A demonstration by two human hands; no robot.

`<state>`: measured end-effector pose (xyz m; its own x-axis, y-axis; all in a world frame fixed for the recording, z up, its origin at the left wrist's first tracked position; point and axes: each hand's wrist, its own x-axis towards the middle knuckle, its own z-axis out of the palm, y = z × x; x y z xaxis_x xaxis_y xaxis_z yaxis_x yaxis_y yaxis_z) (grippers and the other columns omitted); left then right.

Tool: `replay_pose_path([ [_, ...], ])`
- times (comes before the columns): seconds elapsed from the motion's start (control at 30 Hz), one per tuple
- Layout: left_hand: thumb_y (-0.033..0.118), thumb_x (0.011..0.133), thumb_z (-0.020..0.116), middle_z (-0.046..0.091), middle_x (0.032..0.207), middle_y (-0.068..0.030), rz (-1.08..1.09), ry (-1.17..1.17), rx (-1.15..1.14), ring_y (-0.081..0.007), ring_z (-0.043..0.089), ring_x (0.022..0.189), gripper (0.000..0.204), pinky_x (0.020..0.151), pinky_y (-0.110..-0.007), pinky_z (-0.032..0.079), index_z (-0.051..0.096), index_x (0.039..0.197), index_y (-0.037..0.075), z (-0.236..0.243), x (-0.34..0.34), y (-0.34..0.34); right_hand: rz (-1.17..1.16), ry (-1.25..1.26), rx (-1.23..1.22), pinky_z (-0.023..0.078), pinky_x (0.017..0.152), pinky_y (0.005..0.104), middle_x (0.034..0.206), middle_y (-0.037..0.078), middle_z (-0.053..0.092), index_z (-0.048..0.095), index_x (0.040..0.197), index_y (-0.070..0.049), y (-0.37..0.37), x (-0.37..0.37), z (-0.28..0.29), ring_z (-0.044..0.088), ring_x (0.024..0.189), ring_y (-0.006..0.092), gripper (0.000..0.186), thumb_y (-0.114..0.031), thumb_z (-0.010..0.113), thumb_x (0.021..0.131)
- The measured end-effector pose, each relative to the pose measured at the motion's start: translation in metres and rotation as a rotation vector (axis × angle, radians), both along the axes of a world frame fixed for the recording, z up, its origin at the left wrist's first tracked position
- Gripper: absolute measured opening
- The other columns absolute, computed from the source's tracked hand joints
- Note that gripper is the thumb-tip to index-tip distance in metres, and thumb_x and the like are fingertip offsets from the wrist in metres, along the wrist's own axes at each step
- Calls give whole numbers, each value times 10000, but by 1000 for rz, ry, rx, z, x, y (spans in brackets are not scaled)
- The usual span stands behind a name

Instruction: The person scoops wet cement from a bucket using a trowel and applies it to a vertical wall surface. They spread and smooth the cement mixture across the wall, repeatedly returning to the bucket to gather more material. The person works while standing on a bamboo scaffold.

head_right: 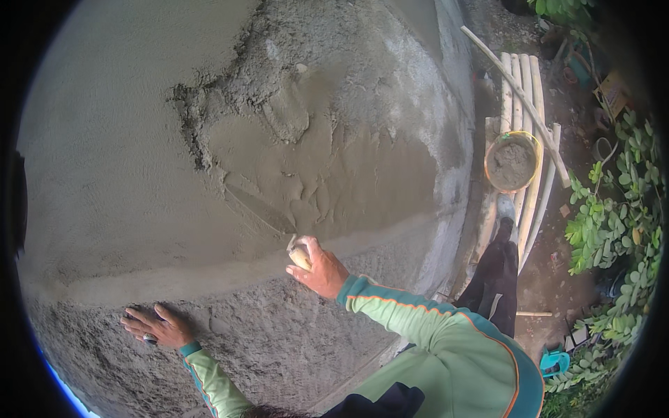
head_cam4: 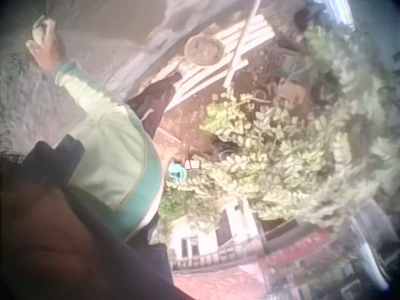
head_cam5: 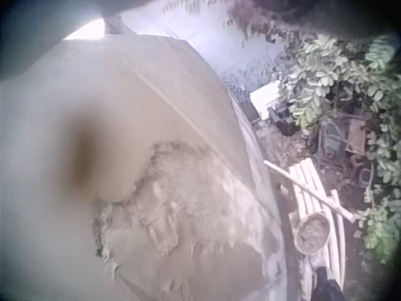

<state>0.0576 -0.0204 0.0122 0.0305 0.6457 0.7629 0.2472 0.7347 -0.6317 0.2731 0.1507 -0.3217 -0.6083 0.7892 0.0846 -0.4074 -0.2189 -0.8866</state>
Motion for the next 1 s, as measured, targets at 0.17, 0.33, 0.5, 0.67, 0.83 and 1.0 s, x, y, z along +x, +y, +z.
replay_pose_path([
  [0.17, 726, 1021, 281, 127, 1720, -208, -4, -7, 15, -445, 138, 1574, 876, 1236, -614, 193, 222, 1664, 134, -4, -10, 6, -238, 48, -395, 550, 599, 337, 912, 82, 617, 572, 1281, -41, 122, -2, -85, 644, 754, 210, 474, -437, 611, 1023],
  [0.33, 774, 992, 204, 127, 1718, -215, -7, -20, 41, -428, 110, 1582, 925, 1245, -611, 148, 213, 1664, 138, -7, -14, 15, 184, 373, -669, 472, 480, 281, 729, 8, 518, 570, 1164, -50, 215, -22, -130, 517, 541, 105, 570, -598, 465, 1052],
  [0.5, 741, 1019, 222, 117, 1723, -212, 30, 1, 22, -437, 97, 1585, 903, 1224, -643, 156, 192, 1667, 112, -10, -11, 12, 398, 241, -474, 394, 430, 276, 697, 9, 506, 593, 1084, -43, 256, -46, -95, 470, 478, 100, 579, -605, 452, 1057],
  [0.67, 817, 967, 205, 93, 1724, -203, 27, -75, 60, -425, 69, 1587, 986, 1245, -638, 117, 197, 1664, 120, -10, -7, 13, 425, 112, -198, 377, 451, 290, 678, 10, 499, 610, 1038, -62, 227, -54, -117, 467, 484, 100, 578, -619, 456, 1047],
  [0.83, 832, 955, 216, 79, 1726, -199, -5, -105, 61, -411, 48, 1591, 1006, 1247, -640, 112, 182, 1666, 121, -15, -10, 23, 261, -178, 98, 453, 622, 420, 669, 103, 548, 619, 1041, -93, 176, -54, -172, 545, 599, 287, 499, -572, 479, 1043],
  [1.0, 840, 947, 216, 88, 1726, -192, 35, -87, 36, -392, 58, 1593, 1013, 1254, -626, 120, 179, 1665, 126, -14, -17, 19, 211, -196, 277, 454, 620, 437, 694, 117, 564, 593, 949, -76, 188, -29, -195, 540, 625, 322, 495, -562, 527, 1022],
])
